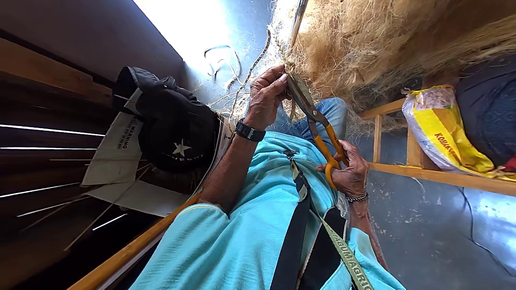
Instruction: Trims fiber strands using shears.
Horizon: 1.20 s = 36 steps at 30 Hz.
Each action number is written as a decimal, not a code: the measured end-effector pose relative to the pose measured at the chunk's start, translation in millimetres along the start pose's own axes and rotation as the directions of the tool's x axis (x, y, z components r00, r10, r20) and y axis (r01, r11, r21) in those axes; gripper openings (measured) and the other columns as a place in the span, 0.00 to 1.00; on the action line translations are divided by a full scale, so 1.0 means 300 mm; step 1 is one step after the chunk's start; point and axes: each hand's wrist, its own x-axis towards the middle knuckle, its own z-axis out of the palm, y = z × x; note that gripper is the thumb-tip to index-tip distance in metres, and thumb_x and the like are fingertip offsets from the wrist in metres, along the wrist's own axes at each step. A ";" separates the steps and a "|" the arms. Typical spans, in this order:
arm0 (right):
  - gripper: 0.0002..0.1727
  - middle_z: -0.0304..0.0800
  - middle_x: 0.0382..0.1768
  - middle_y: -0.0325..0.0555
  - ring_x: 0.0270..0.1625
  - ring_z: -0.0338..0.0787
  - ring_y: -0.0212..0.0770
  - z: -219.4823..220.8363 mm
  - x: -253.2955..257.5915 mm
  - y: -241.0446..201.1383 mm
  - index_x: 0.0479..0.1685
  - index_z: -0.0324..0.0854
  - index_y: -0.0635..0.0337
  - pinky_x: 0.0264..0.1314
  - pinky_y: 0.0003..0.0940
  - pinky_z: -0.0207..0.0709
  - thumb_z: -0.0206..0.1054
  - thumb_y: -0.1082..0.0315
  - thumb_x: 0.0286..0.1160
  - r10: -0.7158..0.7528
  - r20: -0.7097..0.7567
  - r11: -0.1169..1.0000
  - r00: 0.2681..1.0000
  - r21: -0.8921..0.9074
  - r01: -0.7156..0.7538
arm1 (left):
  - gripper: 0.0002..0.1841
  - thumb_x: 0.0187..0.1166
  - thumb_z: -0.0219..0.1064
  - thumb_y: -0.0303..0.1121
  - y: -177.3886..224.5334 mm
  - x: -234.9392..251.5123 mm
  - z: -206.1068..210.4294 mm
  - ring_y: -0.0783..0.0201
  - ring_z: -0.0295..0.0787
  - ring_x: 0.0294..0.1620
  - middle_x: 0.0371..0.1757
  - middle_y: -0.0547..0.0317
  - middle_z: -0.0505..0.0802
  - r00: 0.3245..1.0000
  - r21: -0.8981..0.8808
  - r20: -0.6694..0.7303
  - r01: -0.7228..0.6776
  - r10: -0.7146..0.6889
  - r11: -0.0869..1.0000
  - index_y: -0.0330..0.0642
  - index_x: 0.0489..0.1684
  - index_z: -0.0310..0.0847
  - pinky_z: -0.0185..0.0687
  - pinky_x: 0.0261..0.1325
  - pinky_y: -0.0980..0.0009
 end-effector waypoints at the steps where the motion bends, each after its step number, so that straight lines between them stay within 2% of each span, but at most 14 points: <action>1: 0.45 0.92 0.39 0.51 0.37 0.87 0.35 0.001 0.000 0.000 0.63 0.83 0.70 0.44 0.31 0.83 0.87 0.45 0.47 0.003 0.001 1.000 1.000 0.004 -0.003 | 0.14 0.85 0.56 0.22 -0.001 0.000 -0.002 0.63 0.92 0.41 0.48 0.51 0.92 1.000 -0.008 0.008 0.002 -0.002 1.000 0.31 0.65 0.78 0.92 0.47 0.65; 5: 0.46 0.92 0.38 0.51 0.37 0.87 0.35 0.005 -0.004 -0.003 0.64 0.83 0.70 0.44 0.32 0.84 0.86 0.44 0.47 -0.015 -0.015 1.000 1.000 -0.019 0.015 | 0.18 0.86 0.52 0.24 -0.005 0.002 -0.010 0.62 0.92 0.45 0.52 0.51 0.91 0.997 -0.058 0.075 0.010 -0.006 0.998 0.34 0.72 0.73 0.91 0.51 0.62; 8: 0.45 0.93 0.40 0.53 0.37 0.88 0.38 0.010 -0.007 -0.003 0.64 0.83 0.70 0.44 0.35 0.85 0.86 0.44 0.48 -0.025 -0.028 0.999 0.999 -0.036 0.024 | 0.17 0.91 0.47 0.32 -0.003 0.002 -0.002 0.63 0.92 0.47 0.56 0.53 0.91 0.998 -0.073 0.050 0.037 -0.034 0.997 0.38 0.70 0.74 0.92 0.51 0.63; 12: 0.44 0.93 0.44 0.58 0.40 0.91 0.43 0.010 -0.005 -0.013 0.65 0.83 0.70 0.46 0.39 0.86 0.85 0.46 0.50 -0.027 -0.026 0.998 0.999 -0.051 0.026 | 0.14 0.89 0.52 0.29 0.004 0.001 -0.003 0.64 0.93 0.45 0.56 0.52 0.92 0.999 -0.082 -0.038 -0.008 0.004 0.997 0.37 0.63 0.79 0.92 0.45 0.66; 16: 0.44 0.93 0.47 0.58 0.42 0.91 0.42 0.020 -0.011 -0.009 0.65 0.83 0.71 0.48 0.37 0.86 0.85 0.45 0.50 -0.050 -0.039 0.997 0.998 -0.054 0.047 | 0.08 0.86 0.54 0.26 0.005 0.007 -0.013 0.66 0.91 0.41 0.47 0.57 0.91 0.998 -0.102 -0.029 -0.064 0.062 0.993 0.42 0.52 0.78 0.92 0.43 0.67; 19: 0.43 0.93 0.46 0.59 0.42 0.91 0.43 0.025 -0.008 -0.014 0.63 0.83 0.72 0.48 0.38 0.86 0.85 0.45 0.50 -0.077 -0.065 0.994 0.995 -0.081 0.072 | 0.09 0.87 0.52 0.26 -0.003 0.010 -0.019 0.67 0.91 0.41 0.43 0.59 0.91 0.998 -0.186 0.035 -0.049 0.056 0.981 0.45 0.54 0.77 0.91 0.46 0.67; 22: 0.44 0.92 0.42 0.57 0.41 0.90 0.43 0.023 -0.006 -0.013 0.64 0.83 0.72 0.48 0.38 0.85 0.84 0.45 0.52 -0.107 -0.063 0.990 0.992 -0.099 0.101 | 0.09 0.88 0.50 0.28 -0.012 0.008 -0.028 0.66 0.92 0.44 0.44 0.60 0.92 0.995 -0.284 0.096 -0.005 0.034 0.959 0.51 0.55 0.75 0.90 0.48 0.68; 26: 0.43 0.93 0.42 0.58 0.41 0.91 0.43 0.020 0.000 -0.017 0.63 0.82 0.73 0.47 0.37 0.85 0.84 0.45 0.53 -0.134 -0.052 0.988 0.990 -0.090 0.129 | 0.10 0.84 0.57 0.27 -0.020 0.000 -0.033 0.67 0.93 0.51 0.48 0.62 0.95 0.998 -0.334 0.057 -0.013 0.034 0.942 0.53 0.55 0.78 0.89 0.56 0.69; 29: 0.43 0.94 0.43 0.57 0.41 0.91 0.41 0.015 0.006 -0.024 0.64 0.83 0.72 0.48 0.36 0.85 0.85 0.45 0.52 -0.119 -0.031 0.991 0.992 -0.067 0.117 | 0.11 0.83 0.58 0.27 -0.032 0.001 -0.047 0.67 0.92 0.53 0.51 0.63 0.94 0.997 -0.357 0.057 -0.022 0.046 0.934 0.53 0.57 0.77 0.88 0.58 0.68; 34: 0.43 0.93 0.44 0.56 0.42 0.91 0.40 0.016 0.007 -0.039 0.64 0.83 0.70 0.48 0.35 0.86 0.85 0.45 0.50 -0.113 -0.011 0.993 0.993 -0.042 0.113 | 0.12 0.80 0.58 0.27 -0.038 -0.003 -0.062 0.63 0.93 0.51 0.48 0.60 0.95 0.997 -0.439 0.067 -0.006 0.040 0.899 0.52 0.55 0.78 0.89 0.58 0.66; 36: 0.43 0.93 0.42 0.57 0.41 0.91 0.43 0.019 0.006 -0.041 0.63 0.84 0.71 0.47 0.37 0.85 0.84 0.44 0.52 -0.131 -0.030 0.988 0.991 -0.088 0.128 | 0.10 0.83 0.57 0.29 -0.040 0.002 -0.073 0.62 0.92 0.52 0.49 0.57 0.94 0.993 -0.475 0.114 0.019 0.040 0.880 0.51 0.56 0.78 0.88 0.57 0.67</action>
